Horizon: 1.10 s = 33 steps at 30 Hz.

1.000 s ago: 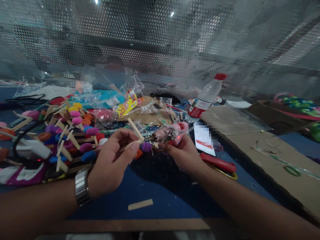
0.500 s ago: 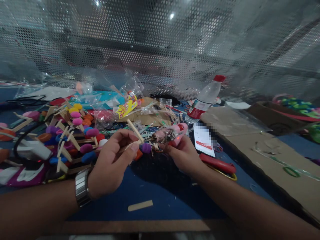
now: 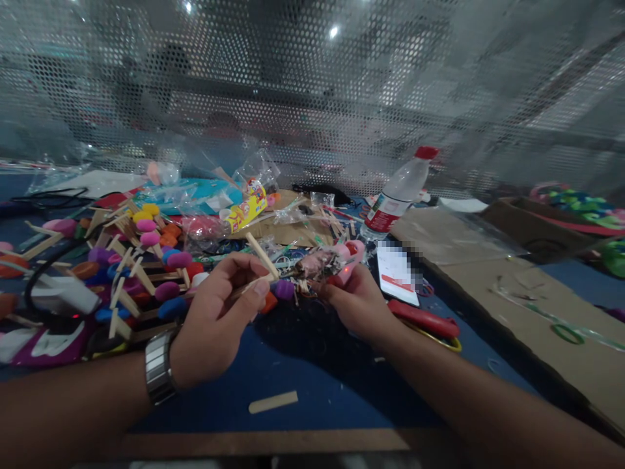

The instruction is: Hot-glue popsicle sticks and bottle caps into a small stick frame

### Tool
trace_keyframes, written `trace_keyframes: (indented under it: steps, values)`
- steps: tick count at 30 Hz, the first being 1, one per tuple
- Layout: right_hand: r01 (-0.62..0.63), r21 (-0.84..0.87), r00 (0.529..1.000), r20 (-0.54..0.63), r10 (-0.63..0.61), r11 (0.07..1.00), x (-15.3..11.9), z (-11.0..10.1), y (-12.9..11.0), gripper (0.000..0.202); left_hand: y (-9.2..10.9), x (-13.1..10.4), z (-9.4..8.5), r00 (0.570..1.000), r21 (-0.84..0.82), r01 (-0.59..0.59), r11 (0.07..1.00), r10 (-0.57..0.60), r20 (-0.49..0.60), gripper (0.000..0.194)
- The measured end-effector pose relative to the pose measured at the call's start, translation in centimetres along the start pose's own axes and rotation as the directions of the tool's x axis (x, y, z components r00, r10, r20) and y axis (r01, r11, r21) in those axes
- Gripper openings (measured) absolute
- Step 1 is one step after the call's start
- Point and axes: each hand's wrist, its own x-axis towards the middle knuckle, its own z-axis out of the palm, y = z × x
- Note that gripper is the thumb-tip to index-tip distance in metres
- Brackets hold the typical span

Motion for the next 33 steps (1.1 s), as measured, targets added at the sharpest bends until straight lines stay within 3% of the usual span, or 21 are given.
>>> trace_keyframes:
  steps: [7,33]
  values:
    - [-0.053,0.007,0.998,-0.014,0.054,0.999,-0.04,0.16,-0.31,0.022,0.12,0.03,0.03,1.000,-0.005,0.000,1.000,0.000,-0.002,0.010]
    - [-0.037,-0.006,0.999,-0.022,0.037,0.999,-0.10,0.10,-0.07,0.022,0.25,0.09,0.08,1.000,-0.005,-0.015,1.000,0.015,-0.024,0.012]
